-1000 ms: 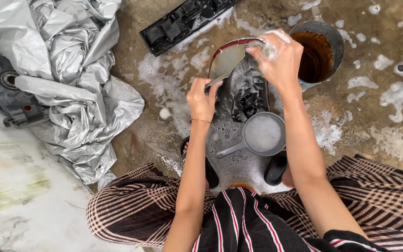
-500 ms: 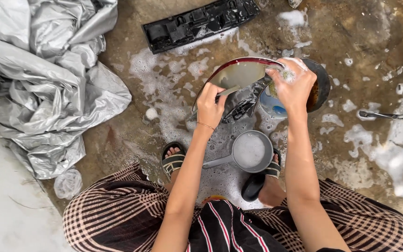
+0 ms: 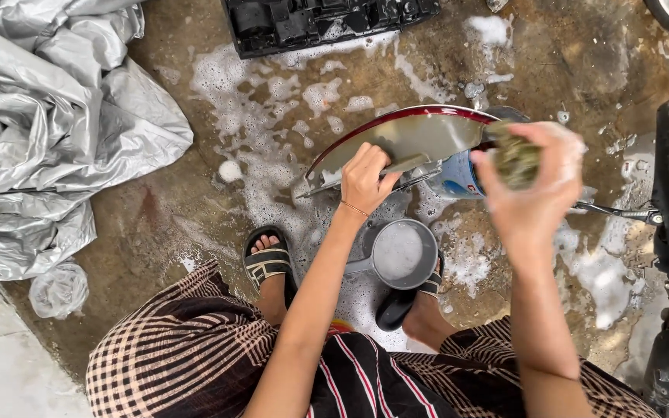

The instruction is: The person scrubs a metal part with a brush and soapy water, then rinses it with water from a bucket. They continue to scrub and rinse the part thoroughly, ensuring all surfaces are cleaned.

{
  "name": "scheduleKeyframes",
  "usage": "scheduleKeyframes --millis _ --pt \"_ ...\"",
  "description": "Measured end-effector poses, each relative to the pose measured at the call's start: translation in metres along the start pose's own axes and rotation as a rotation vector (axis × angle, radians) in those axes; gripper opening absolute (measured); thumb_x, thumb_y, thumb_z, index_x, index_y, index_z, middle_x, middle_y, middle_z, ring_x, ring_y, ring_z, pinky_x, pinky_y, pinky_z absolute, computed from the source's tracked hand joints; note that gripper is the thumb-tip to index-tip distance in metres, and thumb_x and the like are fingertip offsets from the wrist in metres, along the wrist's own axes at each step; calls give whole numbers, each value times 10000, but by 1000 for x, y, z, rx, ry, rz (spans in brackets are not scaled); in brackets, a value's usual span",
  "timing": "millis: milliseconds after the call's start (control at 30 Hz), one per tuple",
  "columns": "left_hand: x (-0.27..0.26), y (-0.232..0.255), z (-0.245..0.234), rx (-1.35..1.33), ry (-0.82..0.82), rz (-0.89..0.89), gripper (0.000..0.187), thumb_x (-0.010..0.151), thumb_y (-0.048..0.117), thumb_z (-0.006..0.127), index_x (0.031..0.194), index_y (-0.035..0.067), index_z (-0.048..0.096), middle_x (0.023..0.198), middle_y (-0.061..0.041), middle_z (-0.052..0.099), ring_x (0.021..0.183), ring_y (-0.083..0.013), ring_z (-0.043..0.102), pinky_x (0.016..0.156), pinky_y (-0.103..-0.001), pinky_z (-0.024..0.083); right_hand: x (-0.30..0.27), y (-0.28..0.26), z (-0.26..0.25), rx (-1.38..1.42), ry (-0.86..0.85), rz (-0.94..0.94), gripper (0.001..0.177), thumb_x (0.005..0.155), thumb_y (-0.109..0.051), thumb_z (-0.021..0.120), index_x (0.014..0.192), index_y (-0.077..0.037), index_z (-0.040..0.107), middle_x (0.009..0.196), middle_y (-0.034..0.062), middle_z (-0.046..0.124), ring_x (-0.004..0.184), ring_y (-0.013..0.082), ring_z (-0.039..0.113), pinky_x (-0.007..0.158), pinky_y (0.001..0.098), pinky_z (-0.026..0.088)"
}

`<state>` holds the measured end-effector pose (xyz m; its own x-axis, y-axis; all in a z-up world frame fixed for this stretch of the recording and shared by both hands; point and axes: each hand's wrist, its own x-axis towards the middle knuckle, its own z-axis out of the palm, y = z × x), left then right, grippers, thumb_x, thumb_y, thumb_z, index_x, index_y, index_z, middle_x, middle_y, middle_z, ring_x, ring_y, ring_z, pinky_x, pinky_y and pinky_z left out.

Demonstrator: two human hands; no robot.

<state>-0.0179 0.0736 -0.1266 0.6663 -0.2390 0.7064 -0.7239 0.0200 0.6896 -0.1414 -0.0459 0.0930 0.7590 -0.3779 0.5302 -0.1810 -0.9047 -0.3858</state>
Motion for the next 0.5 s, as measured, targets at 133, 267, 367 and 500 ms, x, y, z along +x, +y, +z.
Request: scheduleKeyframes --millis 133,267,367,500 --pt "9 11 -7 25 16 59 424 1003 422 620 725 133 482 657 -30 409 613 -261 504 504 -334 475 4 -12 38 -303 -262 -584 492 831 -69 792 1288 -17 616 1217 177 608 1231 368 577 1005 483 519" --pt "13 8 -5 32 25 82 479 1029 510 516 736 132 488 659 -18 399 613 -252 498 502 -323 472 13 -5 31 -910 -586 -820 408 927 -266 683 1315 -158 624 1357 66 636 1336 227 542 993 340 470" --pt "18 10 -6 34 65 96 470 1037 500 505 746 131 507 667 -21 410 615 -251 507 500 -322 479 22 -18 21 -998 -800 -839 423 996 -480 496 1286 -203 627 1322 19 642 1255 167 566 1069 386 400" --pt "11 11 2 -3 50 126 501 1041 515 488 718 132 480 646 -23 371 590 -254 482 487 -316 457 3 60 41 -742 -346 -1073 299 952 -152 576 1234 -169 674 1187 37 682 1043 166 611 906 334 478"
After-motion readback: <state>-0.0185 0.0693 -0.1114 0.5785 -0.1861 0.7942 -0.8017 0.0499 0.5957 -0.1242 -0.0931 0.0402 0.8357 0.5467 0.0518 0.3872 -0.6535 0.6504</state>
